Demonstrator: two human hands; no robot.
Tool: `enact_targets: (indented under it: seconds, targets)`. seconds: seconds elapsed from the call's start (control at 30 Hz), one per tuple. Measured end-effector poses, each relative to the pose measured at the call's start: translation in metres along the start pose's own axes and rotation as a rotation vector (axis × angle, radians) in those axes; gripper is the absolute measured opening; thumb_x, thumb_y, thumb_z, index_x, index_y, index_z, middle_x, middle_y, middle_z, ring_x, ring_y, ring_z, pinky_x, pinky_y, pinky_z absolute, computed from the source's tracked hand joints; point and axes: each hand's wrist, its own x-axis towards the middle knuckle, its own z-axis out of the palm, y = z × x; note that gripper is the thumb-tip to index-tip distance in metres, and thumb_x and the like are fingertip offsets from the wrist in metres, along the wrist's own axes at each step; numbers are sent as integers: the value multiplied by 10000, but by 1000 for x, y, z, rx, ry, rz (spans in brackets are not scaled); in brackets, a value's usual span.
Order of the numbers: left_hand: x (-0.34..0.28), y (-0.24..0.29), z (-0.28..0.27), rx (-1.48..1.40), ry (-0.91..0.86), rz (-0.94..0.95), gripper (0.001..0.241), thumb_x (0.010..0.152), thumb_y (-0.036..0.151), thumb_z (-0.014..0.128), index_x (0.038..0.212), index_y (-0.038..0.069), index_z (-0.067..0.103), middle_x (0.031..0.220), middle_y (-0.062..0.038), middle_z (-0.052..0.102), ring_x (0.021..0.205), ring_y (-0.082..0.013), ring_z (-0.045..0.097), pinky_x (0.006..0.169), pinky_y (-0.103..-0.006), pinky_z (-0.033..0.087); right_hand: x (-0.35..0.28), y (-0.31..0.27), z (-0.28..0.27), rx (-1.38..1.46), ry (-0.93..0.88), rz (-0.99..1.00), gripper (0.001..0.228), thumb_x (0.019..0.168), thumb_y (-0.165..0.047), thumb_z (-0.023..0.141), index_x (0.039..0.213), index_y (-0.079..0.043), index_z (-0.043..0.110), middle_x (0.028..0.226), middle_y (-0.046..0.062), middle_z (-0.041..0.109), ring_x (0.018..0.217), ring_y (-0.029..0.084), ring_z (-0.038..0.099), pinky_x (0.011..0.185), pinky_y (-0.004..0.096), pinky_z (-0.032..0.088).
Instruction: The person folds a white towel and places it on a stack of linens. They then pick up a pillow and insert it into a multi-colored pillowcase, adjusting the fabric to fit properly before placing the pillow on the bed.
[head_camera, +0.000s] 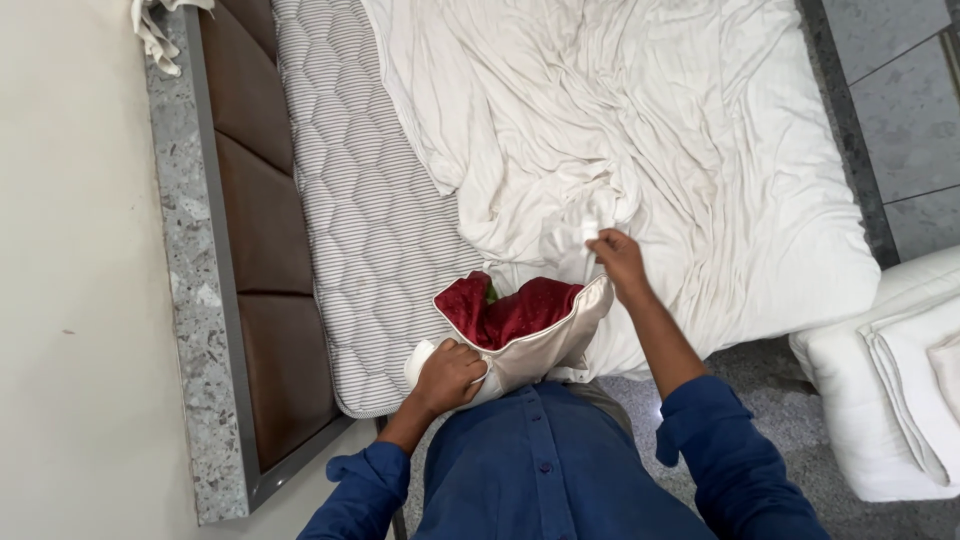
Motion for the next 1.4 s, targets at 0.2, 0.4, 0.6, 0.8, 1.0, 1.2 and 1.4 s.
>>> enact_targets:
  seconds: [0.2, 0.4, 0.6, 0.8, 1.0, 1.2, 1.4]
  targets:
    - [-2, 2, 5, -1, -24, -6, 130, 732, 86, 741, 741, 110, 613, 735, -29, 583, 760, -226, 571, 745, -358, 412, 49, 28, -53, 144, 273, 163, 230, 919, -137, 684, 1139, -77, 649, 1002, 39, 668, 851, 138, 630, 730, 323, 530]
    - [30, 2, -4, 5, 69, -65, 151, 704, 73, 732, 695, 101, 583, 719, -50, 566, 756, -259, 569, 748, -392, 412, 21, 68, -46, -114, 161, -20, 619, 992, -370, 701, 1481, -86, 448, 1390, 109, 593, 1193, 219, 579, 957, 371, 483]
    - [62, -16, -8, -112, 261, -239, 167, 788, 74, 751, 719, 61, 600, 734, -90, 573, 741, -294, 559, 736, -417, 399, -80, -18, 30, -204, -49, -107, 909, 880, -431, 727, 1617, -155, 272, 1591, 179, 371, 1444, 335, 398, 1106, 463, 412]
    - [77, -38, 20, -59, 214, -158, 114, 820, 109, 729, 819, 49, 632, 896, -107, 630, 866, -309, 567, 801, -431, 394, -84, -42, 61, -683, 10, -464, 850, 885, -427, 781, 1583, -155, 380, 1620, 232, 331, 1486, 396, 340, 1161, 517, 376]
    - [96, -13, 20, -51, 76, -304, 129, 876, 170, 738, 852, 54, 687, 949, -133, 610, 954, -323, 575, 811, -445, 414, -80, -77, 83, -945, 29, -644, 443, 817, -343, 835, 1190, -130, 729, 1270, 138, 604, 1244, 337, 533, 1042, 500, 426]
    - [116, -5, 2, -89, 138, -492, 513, 765, 333, 845, 1012, -82, 672, 1064, -252, 566, 971, -417, 562, 786, -489, 506, -58, -81, 88, -985, -20, -597, 188, 851, -190, 806, 980, -85, 719, 1053, 68, 649, 1057, 307, 595, 892, 470, 461]
    - [103, -28, 38, -23, 138, -514, 316, 830, 231, 784, 994, -26, 698, 1118, -208, 608, 994, -391, 609, 849, -468, 527, -37, -62, 80, -875, 126, -501, 164, 842, -186, 821, 925, -99, 710, 1009, 79, 666, 984, 303, 630, 815, 437, 503]
